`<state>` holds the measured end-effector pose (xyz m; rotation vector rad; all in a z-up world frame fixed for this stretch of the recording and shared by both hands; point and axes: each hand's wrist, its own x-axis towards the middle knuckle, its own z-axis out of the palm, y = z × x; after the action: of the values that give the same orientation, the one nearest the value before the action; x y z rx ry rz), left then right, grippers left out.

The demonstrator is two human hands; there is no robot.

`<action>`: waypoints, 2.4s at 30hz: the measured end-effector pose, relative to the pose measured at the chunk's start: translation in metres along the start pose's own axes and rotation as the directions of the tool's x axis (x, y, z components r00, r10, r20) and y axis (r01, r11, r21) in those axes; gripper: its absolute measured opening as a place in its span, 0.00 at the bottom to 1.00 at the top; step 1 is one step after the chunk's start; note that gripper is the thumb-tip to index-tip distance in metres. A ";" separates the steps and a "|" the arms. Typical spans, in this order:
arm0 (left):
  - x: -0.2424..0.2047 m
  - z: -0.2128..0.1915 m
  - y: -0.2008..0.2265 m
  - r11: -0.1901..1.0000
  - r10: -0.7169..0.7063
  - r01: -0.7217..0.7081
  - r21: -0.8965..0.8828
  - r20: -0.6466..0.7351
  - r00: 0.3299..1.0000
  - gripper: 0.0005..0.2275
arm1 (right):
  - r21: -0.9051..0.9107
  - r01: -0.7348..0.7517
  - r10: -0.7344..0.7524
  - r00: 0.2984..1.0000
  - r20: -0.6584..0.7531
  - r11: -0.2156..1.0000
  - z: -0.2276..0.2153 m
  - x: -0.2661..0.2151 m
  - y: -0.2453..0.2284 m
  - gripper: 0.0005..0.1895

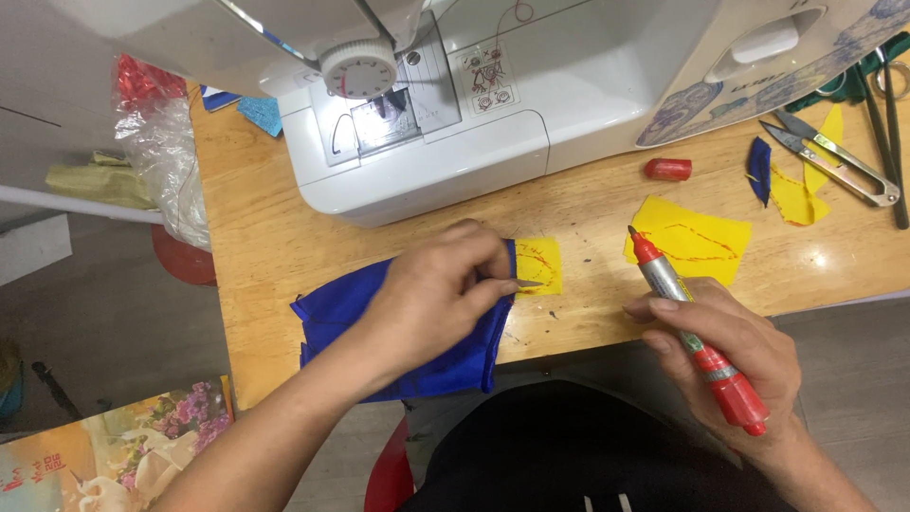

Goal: The person places a paper pattern on a blue fabric and uses a red marker to trace the pattern's outline. They then remove the pattern and fold the marked fabric.

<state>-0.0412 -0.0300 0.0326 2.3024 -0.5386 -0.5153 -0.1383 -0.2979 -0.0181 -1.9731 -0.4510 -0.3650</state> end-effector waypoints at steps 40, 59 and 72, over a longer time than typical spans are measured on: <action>-0.101 0.063 0.027 0.957 0.031 -0.110 -0.268 -0.282 0.959 0.05 | 0.101 -0.112 0.124 0.985 -0.122 0.989 -0.004 -0.038 -0.030 0.13; -0.057 0.086 0.056 0.901 -0.015 -0.142 -0.409 -0.358 0.933 0.04 | 0.350 -0.153 0.187 0.980 -0.064 0.924 0.004 -0.029 -0.024 0.22; 0.021 0.059 0.069 0.972 0.099 -0.148 -0.180 -0.256 0.962 0.01 | 0.117 -0.080 0.108 0.960 -0.258 0.990 -0.033 -0.026 0.002 0.19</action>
<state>-0.0696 -0.1187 0.0375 2.0878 -0.4837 -0.2073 -0.1618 -0.3325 -0.0173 -1.8045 -0.2001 -0.5251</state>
